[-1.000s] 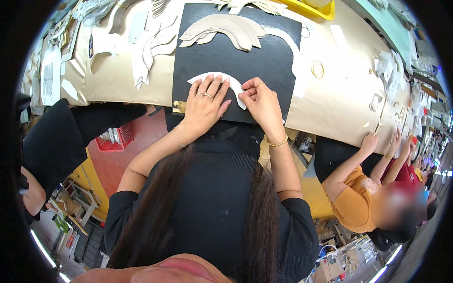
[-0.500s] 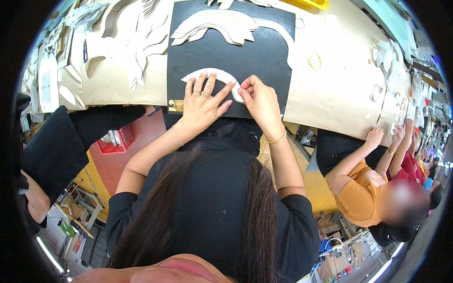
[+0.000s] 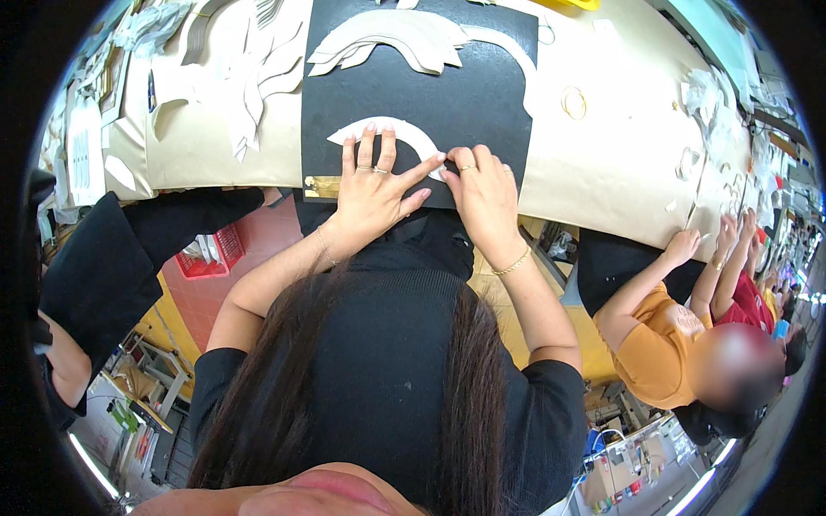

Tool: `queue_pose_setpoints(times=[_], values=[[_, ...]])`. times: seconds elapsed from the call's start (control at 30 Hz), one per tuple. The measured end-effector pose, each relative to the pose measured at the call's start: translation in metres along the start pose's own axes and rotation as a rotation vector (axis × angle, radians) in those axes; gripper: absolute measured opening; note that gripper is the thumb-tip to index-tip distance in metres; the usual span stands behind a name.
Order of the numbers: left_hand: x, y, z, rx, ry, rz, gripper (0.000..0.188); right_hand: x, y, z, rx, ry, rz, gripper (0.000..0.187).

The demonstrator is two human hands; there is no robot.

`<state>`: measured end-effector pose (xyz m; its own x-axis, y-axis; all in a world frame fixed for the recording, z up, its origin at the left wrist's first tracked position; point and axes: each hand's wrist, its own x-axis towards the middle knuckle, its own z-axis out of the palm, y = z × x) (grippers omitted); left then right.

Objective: The person arranges and aligns multiple white and beige leather cutouts on a black board at a workbench. They repeatedly pick up pieces, position them, and press them down by hand to form a layered pattern.

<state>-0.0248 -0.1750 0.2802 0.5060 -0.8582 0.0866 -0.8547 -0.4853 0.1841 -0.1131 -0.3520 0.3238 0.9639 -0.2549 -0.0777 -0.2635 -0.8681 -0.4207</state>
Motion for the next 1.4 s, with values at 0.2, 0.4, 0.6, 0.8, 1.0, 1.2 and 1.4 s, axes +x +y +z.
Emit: queue_pose_setpoints(times=[0.2, 0.4, 0.6, 0.8, 1.0, 1.2, 1.4], values=[[0.010, 0.012, -0.029, 0.021, -0.386, 0.024, 0.095, -0.009, 0.022, -0.028, 0.077, -0.082, 0.117, 0.049], [0.024, -0.007, -0.057, -0.110, -0.330, 0.083, 0.092, 0.027, 0.021, -0.038, 0.201, 0.078, 0.109, 0.039], [0.045, -0.041, -0.052, -0.173, 0.023, -0.181, 0.047, 0.095, 0.059, -0.036, 0.073, 0.375, 0.219, 0.032], [0.035, -0.049, -0.047, -0.476, -0.036, -0.309, 0.026, 0.139, 0.093, -0.016, 0.022, 0.419, 0.150, 0.032], [0.001, -0.112, -0.069, -1.002, 0.145, -0.688, 0.016, 0.144, 0.094, -0.017, 0.104, 0.361, 0.101, 0.015], [-0.028, -0.181, -0.081, -0.280, 0.442, -0.886, 0.040, 0.132, 0.082, -0.028, 0.259, 0.314, 0.250, 0.014], [0.050, -0.156, -0.050, -0.306, 0.454, -0.446, 0.035, 0.114, 0.084, -0.030, 0.286, 0.463, 0.181, 0.020]])
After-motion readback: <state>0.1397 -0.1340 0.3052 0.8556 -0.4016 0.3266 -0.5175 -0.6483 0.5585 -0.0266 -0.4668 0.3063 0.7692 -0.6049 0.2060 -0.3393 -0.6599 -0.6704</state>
